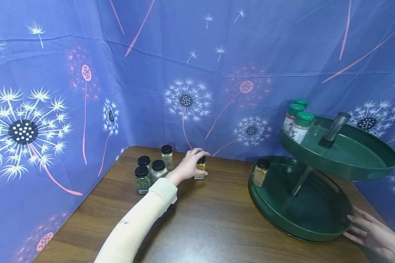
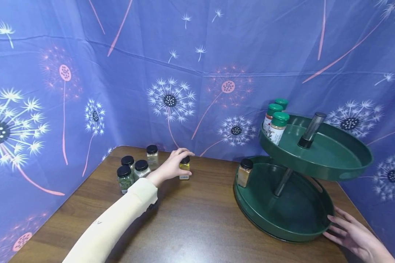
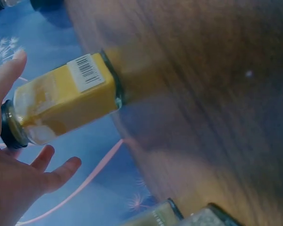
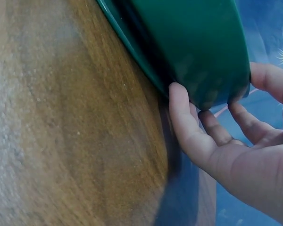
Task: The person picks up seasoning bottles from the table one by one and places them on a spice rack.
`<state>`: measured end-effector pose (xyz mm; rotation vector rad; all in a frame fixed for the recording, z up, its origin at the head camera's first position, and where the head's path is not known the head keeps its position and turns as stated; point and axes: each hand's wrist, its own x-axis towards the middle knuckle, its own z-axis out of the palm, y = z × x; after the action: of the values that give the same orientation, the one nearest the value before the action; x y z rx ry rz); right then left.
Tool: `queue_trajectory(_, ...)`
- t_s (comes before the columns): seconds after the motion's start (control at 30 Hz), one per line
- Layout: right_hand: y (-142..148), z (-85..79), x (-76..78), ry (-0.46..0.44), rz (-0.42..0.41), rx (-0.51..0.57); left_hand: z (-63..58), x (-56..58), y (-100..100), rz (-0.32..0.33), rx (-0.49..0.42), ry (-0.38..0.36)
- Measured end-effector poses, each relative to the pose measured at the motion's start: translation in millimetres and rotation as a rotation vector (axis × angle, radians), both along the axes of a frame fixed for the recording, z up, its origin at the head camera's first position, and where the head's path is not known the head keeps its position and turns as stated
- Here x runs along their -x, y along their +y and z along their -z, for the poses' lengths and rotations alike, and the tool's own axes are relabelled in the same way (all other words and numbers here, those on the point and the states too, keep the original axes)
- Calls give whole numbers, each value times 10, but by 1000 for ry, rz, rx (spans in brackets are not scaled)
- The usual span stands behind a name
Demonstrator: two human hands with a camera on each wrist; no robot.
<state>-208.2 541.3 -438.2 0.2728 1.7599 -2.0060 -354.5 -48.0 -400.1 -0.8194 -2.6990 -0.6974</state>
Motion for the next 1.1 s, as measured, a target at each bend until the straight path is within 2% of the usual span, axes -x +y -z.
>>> queue_trajectory(0.17,-27,-19,-9,-10,6,-4,58,28,11,7,-21,6)
queue_trajectory(0.43,-32,1,-4,-7,32,-29,86,40,24,36,-42,40)
queue_trajectory(0.87,-35,26,-9,13,45,-43,136,63,42,47,-85,26)
queue_trajectory(1.1,-61,6,-1,13,51,-93,142,68,41,58,-109,36)
